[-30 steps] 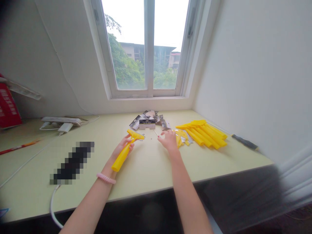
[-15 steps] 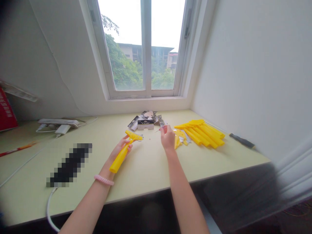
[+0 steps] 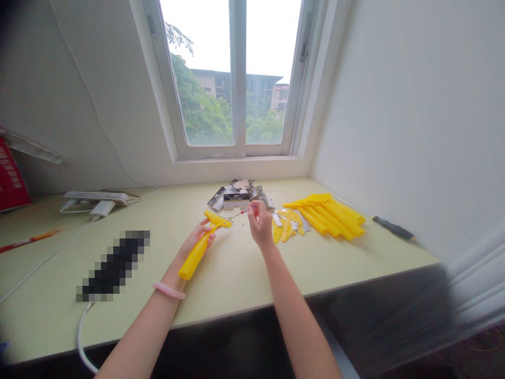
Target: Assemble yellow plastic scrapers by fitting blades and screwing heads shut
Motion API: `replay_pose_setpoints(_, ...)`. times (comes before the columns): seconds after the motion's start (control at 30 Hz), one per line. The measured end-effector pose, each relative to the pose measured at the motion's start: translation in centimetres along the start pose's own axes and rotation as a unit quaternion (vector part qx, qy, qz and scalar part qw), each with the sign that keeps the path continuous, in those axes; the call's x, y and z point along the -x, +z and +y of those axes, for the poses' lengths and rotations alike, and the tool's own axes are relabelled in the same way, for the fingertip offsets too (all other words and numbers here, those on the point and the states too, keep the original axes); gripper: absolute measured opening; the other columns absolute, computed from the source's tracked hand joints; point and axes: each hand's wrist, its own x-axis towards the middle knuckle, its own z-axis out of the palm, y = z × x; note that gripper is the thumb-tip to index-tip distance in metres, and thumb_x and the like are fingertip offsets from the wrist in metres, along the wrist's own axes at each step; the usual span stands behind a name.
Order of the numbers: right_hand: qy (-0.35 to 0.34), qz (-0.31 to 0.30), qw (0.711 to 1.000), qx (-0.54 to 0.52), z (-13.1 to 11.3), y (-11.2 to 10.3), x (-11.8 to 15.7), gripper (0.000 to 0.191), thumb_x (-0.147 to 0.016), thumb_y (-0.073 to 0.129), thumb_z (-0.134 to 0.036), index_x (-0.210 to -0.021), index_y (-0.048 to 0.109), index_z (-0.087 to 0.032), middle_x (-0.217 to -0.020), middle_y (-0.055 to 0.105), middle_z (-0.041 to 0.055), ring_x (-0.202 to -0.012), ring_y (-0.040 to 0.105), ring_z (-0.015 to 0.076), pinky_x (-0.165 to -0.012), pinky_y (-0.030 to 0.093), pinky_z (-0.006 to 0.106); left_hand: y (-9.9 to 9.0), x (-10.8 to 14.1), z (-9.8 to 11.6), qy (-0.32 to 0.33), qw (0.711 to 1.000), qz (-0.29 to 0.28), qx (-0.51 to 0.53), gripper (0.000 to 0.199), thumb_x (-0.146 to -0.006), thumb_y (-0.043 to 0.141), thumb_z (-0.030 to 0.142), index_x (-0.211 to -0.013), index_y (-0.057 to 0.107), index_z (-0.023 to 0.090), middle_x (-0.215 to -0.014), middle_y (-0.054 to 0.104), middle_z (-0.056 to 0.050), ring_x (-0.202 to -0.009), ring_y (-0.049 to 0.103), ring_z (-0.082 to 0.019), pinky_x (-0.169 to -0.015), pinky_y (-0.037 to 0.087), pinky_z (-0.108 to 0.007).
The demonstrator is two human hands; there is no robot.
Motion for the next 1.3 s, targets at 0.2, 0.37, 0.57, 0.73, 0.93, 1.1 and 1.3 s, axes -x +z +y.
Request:
replay_pose_setpoints(0.2, 0.008, -0.014, 1.000, 0.013, -0.4, 0.0, 0.1, 0.015, -0.084, 0.041, -0.033, -0.087, 0.047, -0.020, -0.072, 0.054, 0.0012, -0.063, 0.052, 0.0136, -0.060, 0.043, 0.025, 0.0, 0.0, -0.1, -0.003, 1.000, -0.003, -0.001, 0.056, -0.071, 0.050, 0.006, -0.125, 0.040, 0.017, -0.079, 0.057, -0.004, -0.045, 0.048, -0.004, -0.041, 0.040, -0.014)
replay_pose_setpoints(0.37, 0.004, -0.015, 1.000, 0.006, -0.5, 0.1, 0.1, 0.014, -0.083, 0.042, -0.032, -0.087, 0.047, -0.020, -0.071, 0.055, 0.0007, -0.063, 0.052, 0.0136, -0.060, 0.043, 0.025, 0.1, 0.1, 0.0, -0.008, 1.000, 0.009, -0.004, 0.055, -0.072, 0.050, 0.006, -0.125, 0.039, 0.017, -0.082, 0.059, -0.006, -0.045, 0.048, -0.004, -0.042, 0.040, -0.014)
replay_pose_setpoints(0.57, 0.004, -0.001, 1.000, 0.029, -0.5, -0.1, 0.2, 0.014, -0.083, 0.045, -0.034, -0.082, 0.048, -0.020, -0.066, 0.053, -0.0011, -0.061, 0.051, 0.0129, -0.059, 0.042, 0.024, -0.1, 0.0, 0.0, -0.009, 1.000, 0.003, -0.007, 0.054, -0.071, 0.052, 0.007, -0.123, 0.040, 0.017, -0.083, 0.058, -0.006, -0.045, 0.048, -0.004, -0.042, 0.041, -0.014)
replay_pose_setpoints(0.73, -0.008, 0.029, 0.999, 0.036, -0.4, -0.1, 0.2, 0.015, -0.082, 0.047, -0.034, -0.080, 0.049, -0.020, -0.064, 0.053, -0.0024, -0.059, 0.051, 0.0120, -0.057, 0.041, 0.023, -0.1, -0.1, 0.0, -0.003, 1.000, 0.000, -0.009, 0.056, -0.072, 0.049, 0.006, -0.125, 0.038, 0.017, -0.080, 0.058, -0.005, -0.045, 0.048, -0.003, -0.042, 0.040, -0.013)
replay_pose_setpoints(0.93, 0.010, 0.042, 0.998, 0.046, -0.1, 0.0, 0.1, 0.016, -0.081, 0.048, -0.035, -0.078, 0.049, -0.019, -0.062, 0.053, -0.0027, -0.056, 0.052, 0.0115, -0.055, 0.041, 0.022, 0.2, 0.2, 0.2, -0.004, 1.000, 0.004, -0.006, 0.060, -0.071, 0.049, 0.005, -0.128, 0.036, 0.017, -0.077, 0.058, -0.004, -0.044, 0.047, -0.004, -0.041, 0.040, -0.013)
replay_pose_setpoints(1.1, 0.047, 0.050, 0.997, 0.031, 0.3, 0.1, 0.1, 0.019, -0.080, 0.050, -0.038, -0.077, 0.049, -0.019, -0.061, 0.054, -0.0023, -0.057, 0.055, 0.0126, -0.055, 0.043, 0.023, 0.2, 0.2, 0.2, -0.001, 1.000, 0.002, -0.001, 0.061, -0.070, 0.049, 0.006, -0.129, 0.035, 0.017, -0.078, 0.058, -0.004, -0.044, 0.047, -0.003, -0.041, 0.040, -0.013)
replay_pose_setpoints(1.3, 0.109, 0.026, 0.991, -0.067, 0.3, 0.2, 0.0, 0.020, -0.079, 0.050, -0.039, -0.077, 0.046, -0.020, -0.059, 0.057, -0.0018, -0.050, 0.055, 0.0118, -0.047, 0.044, 0.022, 0.1, 0.1, 0.1, -0.014, 1.000, 0.006, 0.015, 0.063, -0.070, 0.049, 0.005, -0.130, 0.034, 0.019, -0.082, 0.058, -0.004, -0.045, 0.048, -0.003, -0.042, 0.041, -0.012)
